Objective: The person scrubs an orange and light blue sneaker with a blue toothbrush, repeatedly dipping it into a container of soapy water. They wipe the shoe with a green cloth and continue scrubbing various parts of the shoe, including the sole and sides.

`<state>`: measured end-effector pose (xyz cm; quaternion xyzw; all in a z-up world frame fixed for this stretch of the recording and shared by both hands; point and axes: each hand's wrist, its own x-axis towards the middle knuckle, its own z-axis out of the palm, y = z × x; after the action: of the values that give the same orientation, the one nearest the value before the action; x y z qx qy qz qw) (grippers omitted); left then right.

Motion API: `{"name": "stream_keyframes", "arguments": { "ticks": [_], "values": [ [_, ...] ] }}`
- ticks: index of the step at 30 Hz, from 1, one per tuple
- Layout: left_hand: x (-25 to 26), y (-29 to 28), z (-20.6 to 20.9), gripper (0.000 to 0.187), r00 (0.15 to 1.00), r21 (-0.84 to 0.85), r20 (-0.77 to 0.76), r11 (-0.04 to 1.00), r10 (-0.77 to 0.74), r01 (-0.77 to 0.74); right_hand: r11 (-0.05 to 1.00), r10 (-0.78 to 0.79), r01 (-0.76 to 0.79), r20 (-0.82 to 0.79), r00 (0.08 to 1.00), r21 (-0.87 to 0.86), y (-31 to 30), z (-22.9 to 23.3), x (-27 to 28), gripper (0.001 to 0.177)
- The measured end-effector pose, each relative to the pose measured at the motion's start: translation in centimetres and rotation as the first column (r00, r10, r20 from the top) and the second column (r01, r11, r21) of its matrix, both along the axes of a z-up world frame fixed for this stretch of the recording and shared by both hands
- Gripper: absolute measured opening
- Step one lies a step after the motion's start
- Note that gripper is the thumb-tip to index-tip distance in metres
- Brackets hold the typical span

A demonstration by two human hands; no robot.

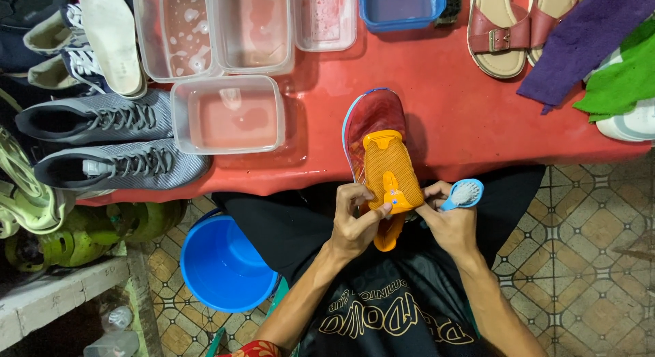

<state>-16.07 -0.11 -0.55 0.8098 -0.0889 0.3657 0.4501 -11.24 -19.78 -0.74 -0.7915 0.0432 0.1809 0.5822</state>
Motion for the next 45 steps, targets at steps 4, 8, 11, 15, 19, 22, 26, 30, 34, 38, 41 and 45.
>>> {"name": "stream_keyframes", "arguments": {
  "ticks": [4, 8, 11, 15, 19, 22, 26, 30, 34, 38, 41, 45],
  "values": [
    [1.8, 0.7, 0.4, 0.014, 0.999, 0.008, 0.044, 1.0, 0.005, -0.005, 0.99, -0.109, 0.11, -0.015, 0.994, 0.087, 2.2, 0.4, -0.3, 0.016],
    [5.4, 2.0, 0.7, 0.009, 0.995, -0.05, 0.087, 0.997, -0.055, 0.06, 0.934, -0.249, 0.247, -0.025, 0.968, 0.257, 4.0, -1.7, -0.3, 0.017],
    [8.3, 2.2, 1.7, 0.012, 0.983, -0.095, 0.094, 0.981, -0.16, 0.169, 0.877, -0.345, 0.344, -0.058, 0.937, 0.337, 6.0, -0.9, -0.2, 0.019],
    [11.2, 2.7, 5.6, 0.012, 0.953, 0.118, -0.018, 0.946, -0.302, 0.302, 0.72, -0.484, 0.508, -0.181, 0.856, 0.474, 8.2, -1.3, 0.0, 0.027],
    [12.1, 2.7, 7.2, 0.017, 0.934, 0.203, -0.122, 0.912, -0.337, 0.356, 0.695, -0.481, 0.524, -0.222, 0.848, 0.492, 9.4, -4.1, 0.1, 0.029],
    [11.6, 2.8, 7.1, 0.014, 0.964, 0.37, -0.145, 0.891, -0.224, 0.263, 0.705, -0.472, 0.518, -0.226, 0.852, 0.484, 10.2, -4.2, -0.1, 0.031],
    [10.1, 2.6, 6.1, 0.02, 0.952, 0.247, -0.299, 0.959, -0.062, 0.14, 0.797, -0.368, 0.402, -0.164, 0.915, 0.451, 10.4, -3.6, -0.8, 0.02],
    [9.3, 2.5, 5.5, 0.026, 0.941, -0.087, -0.323, 0.993, -0.101, 0.077, 0.94, -0.192, 0.186, -0.008, 0.981, 0.287, 7.6, -2.1, -0.8, 0.019],
    [8.4, 2.8, 5.0, 0.021, 0.94, -0.247, -0.324, 0.969, -0.103, 0.021, 0.932, -0.256, 0.228, 0.066, 0.965, 0.282, 4.0, -3.8, 1.0, 0.021],
    [8.3, 2.5, 5.1, 0.015, 0.922, -0.435, -0.359, 0.9, -0.146, -0.027, 0.953, -0.255, 0.222, 0.151, 0.955, 0.208, 4.0, -0.5, 3.3, 0.02],
    [8.4, 3.1, 4.1, 0.03, 0.885, -0.578, -0.382, 0.816, -0.265, -0.005, 0.986, -0.15, 0.128, 0.233, 0.961, 0.108, 5.0, -0.2, 3.5, 0.04],
    [8.3, 3.7, 3.6, 0.04, 0.846, -0.741, -0.359, 0.671, -0.395, -0.001, 0.999, -0.054, 0.042, 0.581, 0.812, 0.035, 7.4, -0.5, 3.3, 0.037]
  ]
}}
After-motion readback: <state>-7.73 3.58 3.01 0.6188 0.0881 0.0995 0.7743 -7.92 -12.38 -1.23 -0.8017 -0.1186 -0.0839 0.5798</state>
